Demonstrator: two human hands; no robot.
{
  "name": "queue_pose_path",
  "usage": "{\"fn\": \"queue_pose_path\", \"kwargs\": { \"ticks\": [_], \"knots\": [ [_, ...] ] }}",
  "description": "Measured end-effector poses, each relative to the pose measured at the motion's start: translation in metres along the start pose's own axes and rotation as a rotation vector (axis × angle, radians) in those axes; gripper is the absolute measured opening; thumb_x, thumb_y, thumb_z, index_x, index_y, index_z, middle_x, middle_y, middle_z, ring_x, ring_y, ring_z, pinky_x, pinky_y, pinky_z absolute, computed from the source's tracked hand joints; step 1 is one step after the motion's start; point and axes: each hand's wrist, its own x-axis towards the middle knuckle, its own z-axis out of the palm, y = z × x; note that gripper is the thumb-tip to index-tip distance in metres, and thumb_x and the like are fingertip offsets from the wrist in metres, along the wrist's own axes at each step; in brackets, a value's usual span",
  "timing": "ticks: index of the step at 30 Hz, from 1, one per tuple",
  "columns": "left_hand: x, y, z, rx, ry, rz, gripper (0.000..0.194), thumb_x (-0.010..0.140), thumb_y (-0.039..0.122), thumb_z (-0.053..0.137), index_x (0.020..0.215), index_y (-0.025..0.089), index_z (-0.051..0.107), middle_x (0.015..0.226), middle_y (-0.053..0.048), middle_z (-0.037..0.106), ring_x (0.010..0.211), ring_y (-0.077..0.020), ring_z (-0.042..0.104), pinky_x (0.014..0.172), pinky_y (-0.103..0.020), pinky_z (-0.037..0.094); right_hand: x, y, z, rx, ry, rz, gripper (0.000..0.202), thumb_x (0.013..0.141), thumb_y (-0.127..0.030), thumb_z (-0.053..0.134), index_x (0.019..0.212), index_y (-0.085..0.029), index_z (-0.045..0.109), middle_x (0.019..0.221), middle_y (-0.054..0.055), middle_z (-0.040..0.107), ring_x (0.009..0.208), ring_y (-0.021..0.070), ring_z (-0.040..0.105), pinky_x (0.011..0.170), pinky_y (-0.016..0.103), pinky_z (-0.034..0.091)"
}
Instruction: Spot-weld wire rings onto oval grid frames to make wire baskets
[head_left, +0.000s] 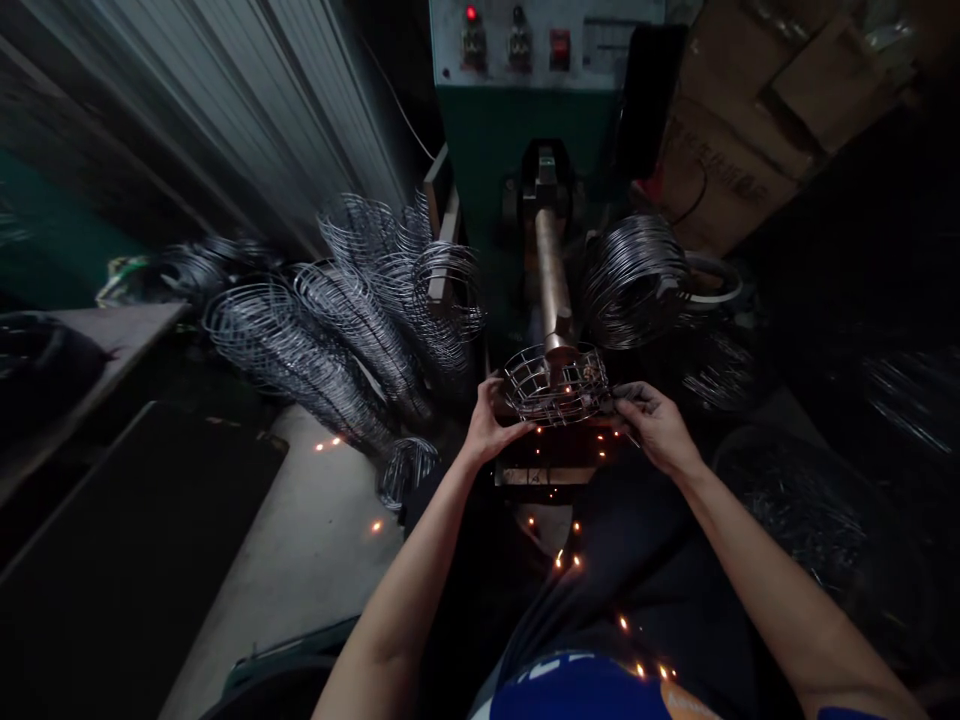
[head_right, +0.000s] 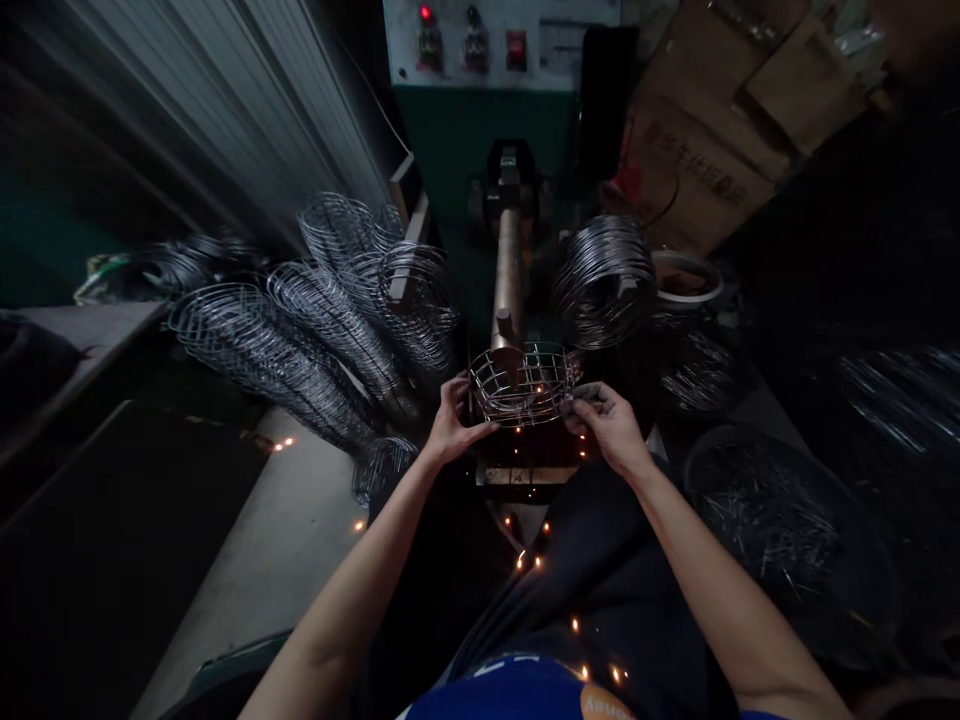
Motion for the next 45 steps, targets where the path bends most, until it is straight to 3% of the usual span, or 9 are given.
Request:
{"fn": "queue_pose_path", "kwargs": {
  "ticks": [4,8,12,16,20,25,30,36,45],
  "knots": [
    [-0.013,-0.017,0.015,-0.307,0.010,-0.150,0.077,0.069,0.042,0.088,0.119,0.028,0.030,0.131,-0.010,0.057,0.120,-0.0233,0.064,0.104,-0.047,0.053,-0.007,-0.001,0.016,0.049,0.003,0.069,0.055,0.062,-0.051,0.092,0.090,-0.020,0.055,0.067,0.000,0.070,0.045,0.0079,0.053,0.040,0.016,0.039],
    [-0.018,-0.002,0.007,-0.380,0.062,-0.146,0.071,0.069,0.038,0.087,0.111,0.029,0.031,0.125,-0.006,0.057,0.116,-0.0202,0.065,0.104,-0.046,0.053,-0.020,-0.013,0.025,0.033,-0.061,0.080,0.049,0.065,-0.049,0.091,0.083,-0.019,0.057,0.061,-0.003,0.066,0.042,0.0070,0.050,0.038,0.016,0.037],
    [-0.033,0.025,-0.015,-0.331,0.030,-0.087,0.075,0.064,0.030,0.090,0.113,0.030,0.033,0.138,-0.008,0.054,0.128,-0.0228,0.058,0.113,-0.050,0.047,-0.037,-0.032,0.025,-0.059,-0.358,0.067,0.043,0.078,-0.050,0.082,0.105,-0.017,0.074,0.090,0.007,0.076,0.070,0.0158,0.070,0.064,0.027,0.058],
    [-0.040,0.048,-0.018,-0.171,-0.132,0.029,0.079,0.065,0.024,0.089,0.121,0.030,0.033,0.139,-0.011,0.059,0.128,-0.0265,0.060,0.116,-0.054,0.042,-0.039,-0.038,0.041,-0.409,-0.535,-0.157,0.025,0.095,-0.040,0.066,0.107,-0.020,0.076,0.099,0.006,0.077,0.090,0.0197,0.071,0.085,0.033,0.056],
    [-0.038,0.056,-0.003,-0.011,-0.121,0.130,0.082,0.066,0.022,0.088,0.127,0.027,0.033,0.135,-0.014,0.061,0.125,-0.0291,0.062,0.110,-0.052,0.048,-0.028,-0.018,0.055,-0.809,-0.493,-0.527,0.019,0.100,-0.026,0.057,0.099,-0.020,0.075,0.094,0.006,0.074,0.089,0.0210,0.067,0.084,0.036,0.054],
    [-0.039,0.057,0.009,0.057,-0.069,0.140,0.084,0.066,0.020,0.087,0.131,0.025,0.034,0.136,-0.014,0.059,0.128,-0.0299,0.060,0.111,-0.051,0.048,-0.027,0.008,0.049,-1.123,-0.394,-0.841,0.023,0.100,-0.021,0.055,0.116,-0.017,0.072,0.102,0.011,0.074,0.096,0.0255,0.061,0.089,0.042,0.056],
    [-0.040,0.061,0.011,0.070,-0.017,0.143,0.084,0.066,0.020,0.086,0.132,0.024,0.036,0.136,-0.014,0.058,0.129,-0.0296,0.059,0.112,-0.051,0.047,-0.036,0.020,0.041,-1.250,-0.367,-0.884,0.044,0.096,-0.008,0.051,0.137,-0.018,0.064,0.119,0.011,0.073,0.100,0.0279,0.060,0.087,0.044,0.057],
    [-0.031,0.058,0.015,0.041,0.000,0.162,0.081,0.067,0.023,0.086,0.133,0.024,0.038,0.137,-0.015,0.057,0.130,-0.0310,0.058,0.114,-0.053,0.046,-0.024,0.027,0.039,-1.046,-0.304,-0.848,0.040,0.097,-0.012,0.052,0.130,-0.027,0.069,0.114,0.006,0.075,0.101,0.0263,0.063,0.091,0.045,0.056],
    [-0.019,0.060,0.014,-0.009,0.008,0.128,0.082,0.066,0.026,0.089,0.132,0.024,0.040,0.136,-0.013,0.059,0.130,-0.0309,0.058,0.113,-0.051,0.047,-0.009,0.019,0.039,-1.010,-0.305,-0.893,0.030,0.100,-0.014,0.052,0.119,-0.024,0.072,0.110,0.006,0.076,0.102,0.0250,0.065,0.090,0.042,0.054]
  ]
}}
